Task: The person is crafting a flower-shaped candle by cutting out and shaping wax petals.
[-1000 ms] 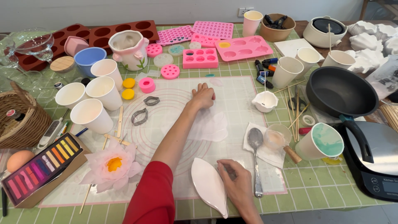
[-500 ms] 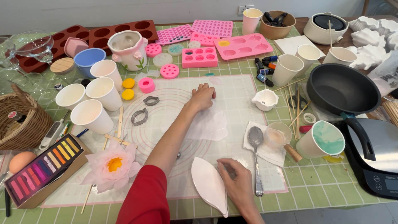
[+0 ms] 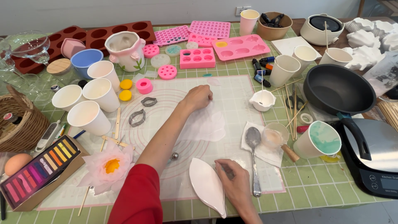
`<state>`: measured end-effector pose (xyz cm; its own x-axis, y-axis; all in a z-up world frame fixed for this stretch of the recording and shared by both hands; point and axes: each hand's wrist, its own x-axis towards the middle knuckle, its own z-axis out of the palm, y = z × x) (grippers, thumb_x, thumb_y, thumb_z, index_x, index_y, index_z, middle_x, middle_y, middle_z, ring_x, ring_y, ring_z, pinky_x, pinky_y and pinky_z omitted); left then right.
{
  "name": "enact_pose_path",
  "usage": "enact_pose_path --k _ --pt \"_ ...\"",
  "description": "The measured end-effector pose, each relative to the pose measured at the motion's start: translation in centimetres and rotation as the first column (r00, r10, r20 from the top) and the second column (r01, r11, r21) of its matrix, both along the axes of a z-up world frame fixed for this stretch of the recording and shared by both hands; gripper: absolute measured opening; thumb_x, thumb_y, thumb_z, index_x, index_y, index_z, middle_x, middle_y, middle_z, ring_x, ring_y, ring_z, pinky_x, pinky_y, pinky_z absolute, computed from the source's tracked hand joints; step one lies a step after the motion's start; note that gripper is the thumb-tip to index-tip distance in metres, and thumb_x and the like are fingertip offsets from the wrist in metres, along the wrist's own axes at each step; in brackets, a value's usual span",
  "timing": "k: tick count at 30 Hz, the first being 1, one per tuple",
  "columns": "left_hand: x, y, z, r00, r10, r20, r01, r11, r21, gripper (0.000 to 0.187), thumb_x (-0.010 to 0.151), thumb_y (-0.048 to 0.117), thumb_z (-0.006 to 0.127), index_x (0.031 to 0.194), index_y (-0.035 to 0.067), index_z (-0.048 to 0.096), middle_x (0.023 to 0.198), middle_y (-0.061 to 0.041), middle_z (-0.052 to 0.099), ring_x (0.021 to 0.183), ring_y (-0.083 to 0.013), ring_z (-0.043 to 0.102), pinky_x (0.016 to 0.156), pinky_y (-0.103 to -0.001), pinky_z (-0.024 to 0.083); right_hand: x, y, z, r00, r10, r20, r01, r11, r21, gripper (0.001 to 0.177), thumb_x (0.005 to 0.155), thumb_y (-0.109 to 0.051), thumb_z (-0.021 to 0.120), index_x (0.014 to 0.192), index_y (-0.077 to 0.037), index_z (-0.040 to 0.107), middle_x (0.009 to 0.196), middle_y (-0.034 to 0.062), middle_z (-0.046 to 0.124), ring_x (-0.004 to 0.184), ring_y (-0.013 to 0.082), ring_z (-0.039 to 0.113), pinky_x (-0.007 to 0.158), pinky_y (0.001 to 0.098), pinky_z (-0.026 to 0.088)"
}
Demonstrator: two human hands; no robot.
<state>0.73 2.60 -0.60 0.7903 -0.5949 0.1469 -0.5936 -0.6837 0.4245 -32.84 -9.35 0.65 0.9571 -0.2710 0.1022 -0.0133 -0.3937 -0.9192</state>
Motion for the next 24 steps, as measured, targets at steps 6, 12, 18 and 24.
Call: enact_pose_path --k 6,12,18,24 --pt "-1.7 -0.1 3.0 0.991 -0.072 0.110 0.075 0.997 -0.026 0.006 0.073 0.001 0.075 0.071 0.003 0.070 0.093 -0.014 0.070 0.097 -0.0332 0.064 0.079 -0.044 0.052 -0.1 0.0 0.0 1.000 0.012 0.012 -0.012 0.999 0.032 0.019 0.088 -0.014 0.073 0.103 -0.004 0.078 0.085 0.0075 0.080 0.074 0.0131 0.071 0.069 0.0286 0.057" --pt "-0.6 1.2 3.4 0.983 -0.107 -0.147 0.091 0.989 -0.113 0.004 0.085 0.004 0.069 0.088 0.003 0.067 0.090 -0.013 0.074 0.091 -0.0295 0.071 0.078 -0.042 0.053 0.0 -0.1 -0.7 0.999 0.012 0.032 -0.013 0.999 0.029 0.019 0.088 -0.012 0.074 0.104 -0.004 0.079 0.083 0.0065 0.079 0.072 0.0120 0.069 0.066 0.0276 0.056" --pt "-2.3 2.4 6.6 0.987 -0.104 -0.120 0.082 0.981 -0.176 0.006 0.084 0.002 0.069 0.088 -0.001 0.067 0.088 -0.015 0.074 0.085 -0.0275 0.071 0.073 -0.039 0.054 -0.2 0.0 -0.6 1.000 0.010 0.014 -0.011 0.998 0.066 0.019 0.089 -0.012 0.073 0.105 -0.004 0.078 0.081 0.0052 0.078 0.073 0.0086 0.068 0.066 0.0252 0.055" --pt "-4.6 4.6 10.1 0.980 -0.127 -0.151 0.091 0.970 -0.226 0.005 0.086 0.001 0.066 0.091 -0.002 0.065 0.084 -0.015 0.073 0.077 -0.0240 0.070 0.069 -0.038 0.054 1.3 -2.2 -1.7 0.984 0.154 -0.087 -0.131 0.966 0.225 0.033 0.089 -0.014 0.075 0.121 -0.007 0.074 0.089 0.0070 0.075 0.078 0.0093 0.065 0.069 0.0270 0.052"
